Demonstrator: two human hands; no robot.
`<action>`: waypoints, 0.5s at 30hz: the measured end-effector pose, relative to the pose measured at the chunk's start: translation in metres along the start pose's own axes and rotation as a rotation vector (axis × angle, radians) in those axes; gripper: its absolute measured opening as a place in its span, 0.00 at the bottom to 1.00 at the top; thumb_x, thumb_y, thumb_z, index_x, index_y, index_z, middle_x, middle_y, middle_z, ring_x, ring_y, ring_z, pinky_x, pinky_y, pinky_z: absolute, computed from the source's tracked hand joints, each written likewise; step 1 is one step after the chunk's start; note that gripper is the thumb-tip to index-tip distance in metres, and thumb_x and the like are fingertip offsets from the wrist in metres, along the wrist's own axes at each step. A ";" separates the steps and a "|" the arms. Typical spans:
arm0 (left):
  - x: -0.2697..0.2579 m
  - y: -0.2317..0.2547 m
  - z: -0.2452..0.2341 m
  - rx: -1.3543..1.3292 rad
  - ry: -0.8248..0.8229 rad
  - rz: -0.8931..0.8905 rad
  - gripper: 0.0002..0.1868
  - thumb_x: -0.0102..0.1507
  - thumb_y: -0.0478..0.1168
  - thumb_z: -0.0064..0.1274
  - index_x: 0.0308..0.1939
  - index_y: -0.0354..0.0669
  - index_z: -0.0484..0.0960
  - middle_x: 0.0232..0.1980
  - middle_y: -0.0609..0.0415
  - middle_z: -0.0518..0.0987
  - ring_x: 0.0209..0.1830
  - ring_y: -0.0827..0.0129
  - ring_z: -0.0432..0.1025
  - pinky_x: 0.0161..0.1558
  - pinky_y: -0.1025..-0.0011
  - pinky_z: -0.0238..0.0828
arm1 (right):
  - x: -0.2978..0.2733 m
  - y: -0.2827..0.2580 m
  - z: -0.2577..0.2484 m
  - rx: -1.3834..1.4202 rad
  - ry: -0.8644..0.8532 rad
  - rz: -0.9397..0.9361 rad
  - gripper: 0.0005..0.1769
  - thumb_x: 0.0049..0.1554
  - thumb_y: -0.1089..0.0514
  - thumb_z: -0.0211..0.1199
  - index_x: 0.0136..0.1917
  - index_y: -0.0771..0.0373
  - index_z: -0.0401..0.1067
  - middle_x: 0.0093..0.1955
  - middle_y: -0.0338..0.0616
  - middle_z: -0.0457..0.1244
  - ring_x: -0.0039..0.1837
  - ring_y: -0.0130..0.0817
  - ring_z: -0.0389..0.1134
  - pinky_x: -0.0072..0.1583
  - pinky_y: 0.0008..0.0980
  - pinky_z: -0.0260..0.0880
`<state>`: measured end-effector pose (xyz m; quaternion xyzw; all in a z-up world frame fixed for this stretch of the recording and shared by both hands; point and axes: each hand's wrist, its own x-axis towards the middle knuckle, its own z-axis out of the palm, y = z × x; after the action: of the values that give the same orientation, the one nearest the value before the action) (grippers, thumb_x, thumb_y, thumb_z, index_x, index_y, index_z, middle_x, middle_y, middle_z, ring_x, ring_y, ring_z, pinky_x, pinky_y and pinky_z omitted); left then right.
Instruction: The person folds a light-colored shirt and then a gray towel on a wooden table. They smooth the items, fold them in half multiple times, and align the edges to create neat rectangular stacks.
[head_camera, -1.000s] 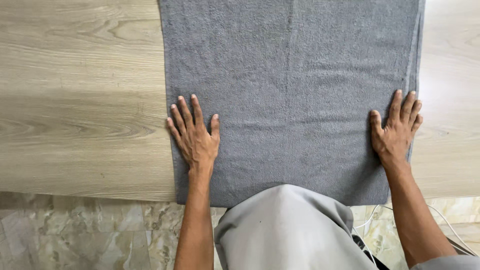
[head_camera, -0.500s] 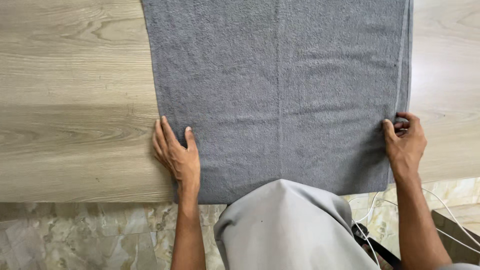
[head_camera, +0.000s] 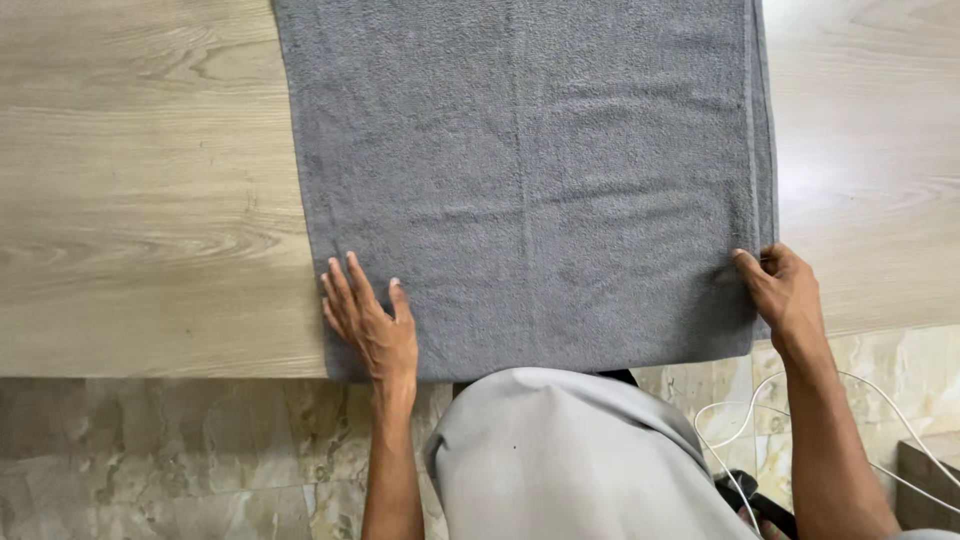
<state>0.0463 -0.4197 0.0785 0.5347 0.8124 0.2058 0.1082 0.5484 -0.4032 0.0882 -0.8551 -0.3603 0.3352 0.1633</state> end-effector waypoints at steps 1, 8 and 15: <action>-0.009 0.000 0.002 0.017 0.005 0.013 0.37 0.70 0.48 0.50 0.81 0.42 0.56 0.84 0.40 0.53 0.85 0.46 0.45 0.80 0.47 0.37 | 0.000 0.007 -0.001 0.037 -0.039 -0.029 0.25 0.62 0.45 0.68 0.57 0.71 0.75 0.47 0.52 0.70 0.47 0.38 0.68 0.49 0.37 0.67; -0.077 -0.011 0.006 0.066 -0.015 -0.074 0.38 0.69 0.51 0.52 0.79 0.39 0.59 0.82 0.36 0.52 0.83 0.41 0.44 0.78 0.44 0.39 | -0.010 0.060 -0.015 0.182 -0.224 -0.167 0.23 0.63 0.52 0.71 0.56 0.77 0.71 0.45 0.42 0.62 0.45 0.26 0.60 0.46 0.27 0.60; -0.092 -0.025 0.018 0.020 -0.038 -0.119 0.38 0.68 0.52 0.53 0.79 0.42 0.60 0.82 0.36 0.53 0.82 0.41 0.46 0.76 0.44 0.42 | -0.037 0.057 -0.027 0.533 -0.160 -0.194 0.12 0.65 0.55 0.64 0.55 0.67 0.73 0.42 0.32 0.64 0.43 0.18 0.59 0.45 0.21 0.58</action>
<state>0.0699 -0.5082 0.0471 0.4902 0.8427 0.1808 0.1303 0.5766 -0.4703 0.0952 -0.7145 -0.3513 0.4672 0.3844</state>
